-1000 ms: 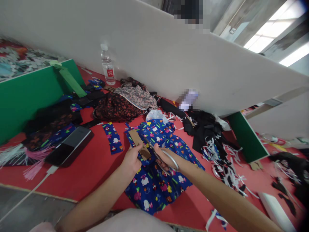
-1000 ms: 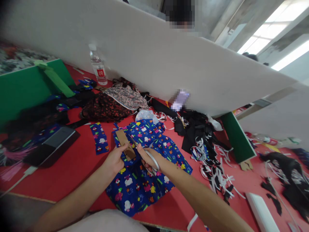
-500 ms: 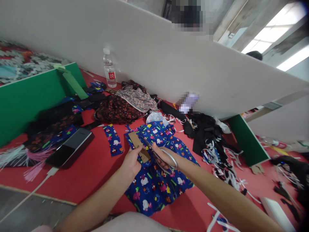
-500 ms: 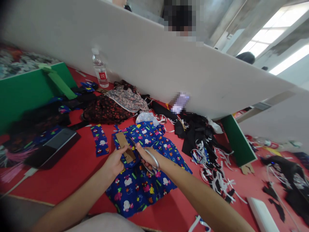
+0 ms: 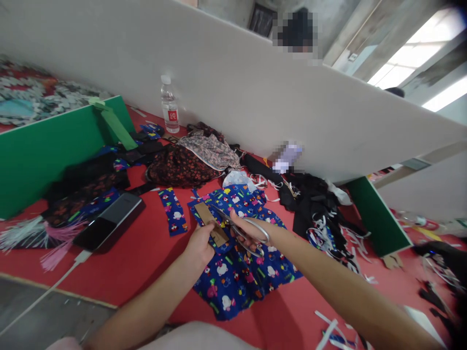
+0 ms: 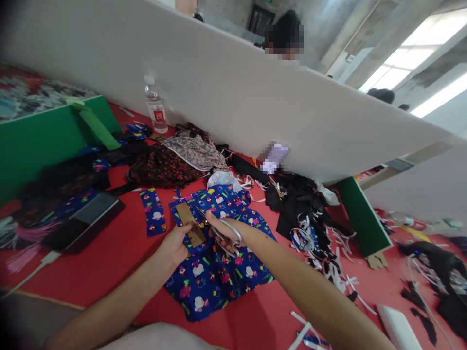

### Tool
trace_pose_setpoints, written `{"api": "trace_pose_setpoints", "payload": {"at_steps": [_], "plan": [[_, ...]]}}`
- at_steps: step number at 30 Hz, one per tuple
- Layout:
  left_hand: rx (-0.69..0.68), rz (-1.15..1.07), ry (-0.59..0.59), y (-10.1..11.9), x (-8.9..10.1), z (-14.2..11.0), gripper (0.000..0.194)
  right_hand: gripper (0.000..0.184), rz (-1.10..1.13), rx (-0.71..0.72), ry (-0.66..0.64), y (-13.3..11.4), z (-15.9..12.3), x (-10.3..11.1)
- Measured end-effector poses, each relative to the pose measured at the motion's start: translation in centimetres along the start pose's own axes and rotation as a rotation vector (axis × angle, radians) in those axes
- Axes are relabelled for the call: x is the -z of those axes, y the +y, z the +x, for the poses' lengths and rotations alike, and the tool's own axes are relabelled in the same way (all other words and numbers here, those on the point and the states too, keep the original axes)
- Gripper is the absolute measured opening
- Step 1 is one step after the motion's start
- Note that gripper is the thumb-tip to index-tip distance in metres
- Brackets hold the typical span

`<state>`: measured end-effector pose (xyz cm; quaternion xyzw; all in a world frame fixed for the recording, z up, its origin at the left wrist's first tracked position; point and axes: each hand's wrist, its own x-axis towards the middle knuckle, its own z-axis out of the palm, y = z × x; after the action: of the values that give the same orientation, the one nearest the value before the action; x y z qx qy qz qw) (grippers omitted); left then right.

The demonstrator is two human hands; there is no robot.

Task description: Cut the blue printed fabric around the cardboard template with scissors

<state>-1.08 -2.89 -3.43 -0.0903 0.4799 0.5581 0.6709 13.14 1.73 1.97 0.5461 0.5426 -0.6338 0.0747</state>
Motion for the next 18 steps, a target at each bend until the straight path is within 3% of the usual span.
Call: {"api": "trace_pose_setpoints", "payload": {"at_steps": [9, 13, 18], "plan": [[0.019, 0.014, -0.003, 0.4, -0.4, -0.7, 0.02, 0.077, -0.134, 0.019, -0.001, -0.8, 1.0, 0.3], [0.037, 0.018, 0.002, 0.5, -0.4, -0.8, 0.018, 0.073, -0.064, 0.042, 0.009, -0.2, 1.1, 0.0], [0.033, 0.016, 0.004, 0.4, -0.3, -0.6, 0.021, 0.072, 0.009, -0.047, 0.02, -1.0, 0.4, -0.8]]}}
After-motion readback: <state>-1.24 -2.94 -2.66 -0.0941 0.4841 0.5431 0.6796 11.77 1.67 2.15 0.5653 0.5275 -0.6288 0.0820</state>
